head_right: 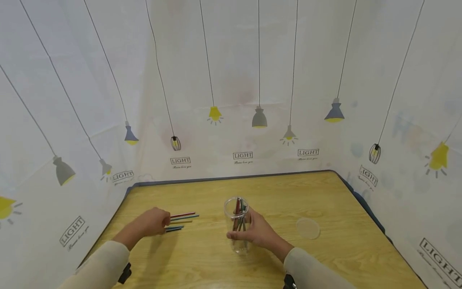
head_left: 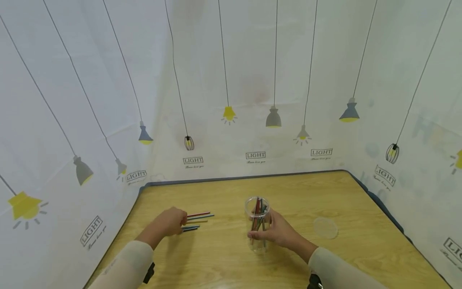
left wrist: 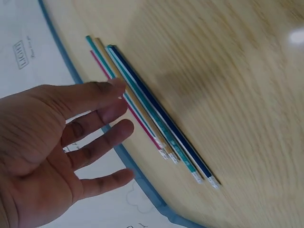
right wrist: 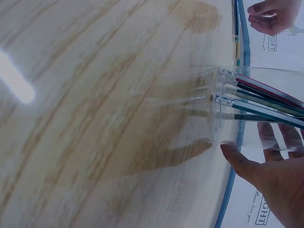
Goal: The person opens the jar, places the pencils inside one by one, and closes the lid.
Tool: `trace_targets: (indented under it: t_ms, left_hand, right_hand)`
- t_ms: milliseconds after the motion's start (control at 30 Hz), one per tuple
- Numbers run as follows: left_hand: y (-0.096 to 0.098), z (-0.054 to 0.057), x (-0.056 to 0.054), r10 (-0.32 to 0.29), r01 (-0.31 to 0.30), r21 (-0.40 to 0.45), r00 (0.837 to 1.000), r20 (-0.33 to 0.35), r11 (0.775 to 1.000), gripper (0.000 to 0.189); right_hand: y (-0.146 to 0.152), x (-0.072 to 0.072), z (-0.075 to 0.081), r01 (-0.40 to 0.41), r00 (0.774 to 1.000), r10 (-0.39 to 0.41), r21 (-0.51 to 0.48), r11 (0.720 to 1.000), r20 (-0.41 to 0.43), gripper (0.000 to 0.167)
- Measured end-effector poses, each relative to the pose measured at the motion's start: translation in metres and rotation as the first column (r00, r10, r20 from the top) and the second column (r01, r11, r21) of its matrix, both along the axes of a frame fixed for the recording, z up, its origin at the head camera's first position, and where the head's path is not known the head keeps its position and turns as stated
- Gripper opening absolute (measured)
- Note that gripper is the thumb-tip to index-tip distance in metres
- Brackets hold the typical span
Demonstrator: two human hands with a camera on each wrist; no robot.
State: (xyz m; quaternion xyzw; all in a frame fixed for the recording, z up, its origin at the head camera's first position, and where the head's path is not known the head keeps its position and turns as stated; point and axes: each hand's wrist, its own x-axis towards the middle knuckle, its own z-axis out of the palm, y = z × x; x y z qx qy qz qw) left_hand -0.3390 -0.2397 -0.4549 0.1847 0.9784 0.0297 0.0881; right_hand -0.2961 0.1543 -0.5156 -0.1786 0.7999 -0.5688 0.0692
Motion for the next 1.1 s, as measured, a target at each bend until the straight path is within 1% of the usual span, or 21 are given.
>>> trace_targets:
  t_ms: [100,167,300,400,533,633,700,800,900,1100]
  left_hand:
    - [-0.002,-0.004,0.004,-0.001,-0.001,-0.069,0.999,-0.036,0.998,0.027]
    - [-0.005,-0.009,0.006,0.000,-0.007,-0.105,0.998,-0.063,0.994,0.033]
    - [-0.009,-0.018,0.005,-0.008,-0.007,-0.138,0.994,-0.108,0.990,0.037]
    - [-0.010,-0.021,0.003,-0.001,-0.015,-0.143,0.994,-0.114,0.990,0.033]
    - [-0.012,-0.023,0.002,0.028,-0.039,-0.131,0.996,-0.090,0.991,0.030]
    - [-0.015,-0.028,0.001,0.041,-0.051,-0.116,0.996,-0.084,0.992,0.029]
    - [-0.017,-0.032,0.001,0.038,-0.048,-0.107,0.995,-0.089,0.993,0.030]
    - [-0.017,-0.034,0.002,0.026,-0.038,-0.101,0.993,-0.114,0.994,0.031]
    - [-0.016,-0.034,0.003,0.015,-0.030,-0.106,0.990,-0.139,0.994,0.031]
    - [-0.015,-0.034,0.005,-0.014,-0.008,-0.109,0.979,-0.205,0.994,0.030]
  right_hand:
    - [0.000,0.001,0.001,0.000,1.000,0.000,-0.005,1.000,0.013,0.077]
    - [0.000,0.002,0.001,-0.002,1.000,0.002,-0.007,1.000,0.018,0.078]
    - [0.000,0.002,0.000,-0.003,1.000,0.003,0.002,1.000,0.005,0.079]
    - [0.000,0.001,0.000,-0.001,1.000,0.001,-0.004,1.000,0.008,0.078]
    - [0.000,0.000,-0.001,0.001,1.000,-0.001,-0.014,1.000,0.020,0.079]
    - [0.000,-0.001,-0.001,0.003,1.000,-0.003,-0.013,1.000,0.022,0.076]
    - [-0.001,-0.001,-0.002,0.004,1.000,-0.003,-0.016,1.000,0.024,0.074]
    - [0.000,0.000,-0.002,-0.001,1.000,0.001,-0.022,1.000,0.025,0.072]
    - [0.000,0.000,-0.001,-0.003,1.000,0.003,-0.022,1.000,0.019,0.071]
    - [0.000,0.000,-0.001,-0.008,1.000,0.008,-0.011,1.000,-0.002,0.069]
